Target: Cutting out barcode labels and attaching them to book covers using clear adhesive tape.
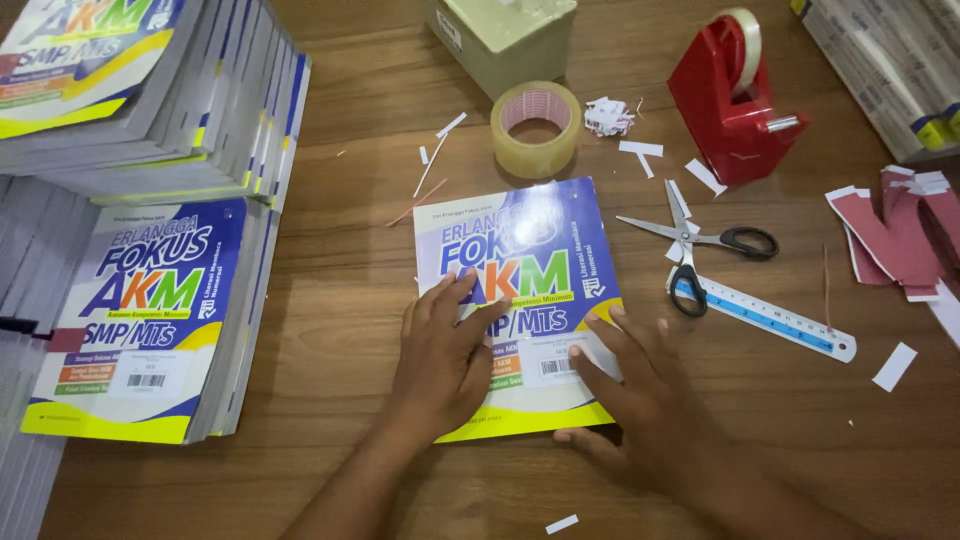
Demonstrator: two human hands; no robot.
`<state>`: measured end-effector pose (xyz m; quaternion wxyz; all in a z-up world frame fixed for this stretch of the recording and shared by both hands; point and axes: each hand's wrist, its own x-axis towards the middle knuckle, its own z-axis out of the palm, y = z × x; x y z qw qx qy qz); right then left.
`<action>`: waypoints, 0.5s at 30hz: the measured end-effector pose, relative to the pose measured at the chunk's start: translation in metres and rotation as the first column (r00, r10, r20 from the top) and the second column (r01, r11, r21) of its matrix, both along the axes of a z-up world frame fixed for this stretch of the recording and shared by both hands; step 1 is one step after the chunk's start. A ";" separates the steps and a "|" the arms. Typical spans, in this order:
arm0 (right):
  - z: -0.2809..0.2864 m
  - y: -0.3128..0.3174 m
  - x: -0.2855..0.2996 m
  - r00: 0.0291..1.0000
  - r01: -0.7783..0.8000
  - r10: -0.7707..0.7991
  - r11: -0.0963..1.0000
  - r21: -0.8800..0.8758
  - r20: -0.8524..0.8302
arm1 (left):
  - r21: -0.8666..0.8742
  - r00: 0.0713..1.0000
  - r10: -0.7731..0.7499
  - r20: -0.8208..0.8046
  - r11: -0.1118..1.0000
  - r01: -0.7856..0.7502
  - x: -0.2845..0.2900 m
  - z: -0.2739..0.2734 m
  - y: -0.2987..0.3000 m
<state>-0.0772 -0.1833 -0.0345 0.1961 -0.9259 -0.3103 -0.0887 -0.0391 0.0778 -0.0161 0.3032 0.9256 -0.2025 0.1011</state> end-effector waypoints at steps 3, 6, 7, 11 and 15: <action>0.006 0.002 0.003 0.996 -0.053 0.052 0.999 0.000 -0.070 | 0.080 0.999 -0.001 -0.037 0.997 0.004 0.002 -0.006 0.000; 0.008 0.005 0.004 0.997 -0.056 0.055 0.998 -0.031 -0.048 | 0.041 1.000 -0.011 0.003 0.999 0.011 0.000 0.002 -0.002; 0.005 0.005 0.005 0.998 -0.054 0.053 0.998 -0.031 -0.046 | 0.041 1.000 -0.013 0.005 0.999 0.012 0.001 0.001 -0.002; -0.003 0.006 0.007 0.997 -0.079 0.079 0.995 -0.067 -0.013 | 0.102 1.000 0.016 -0.001 0.995 -0.016 0.002 0.000 -0.006; 0.004 0.009 0.003 0.996 0.015 -0.017 0.999 -0.031 -0.087 | 0.162 0.992 0.038 -0.119 0.987 -0.018 0.009 -0.003 -0.004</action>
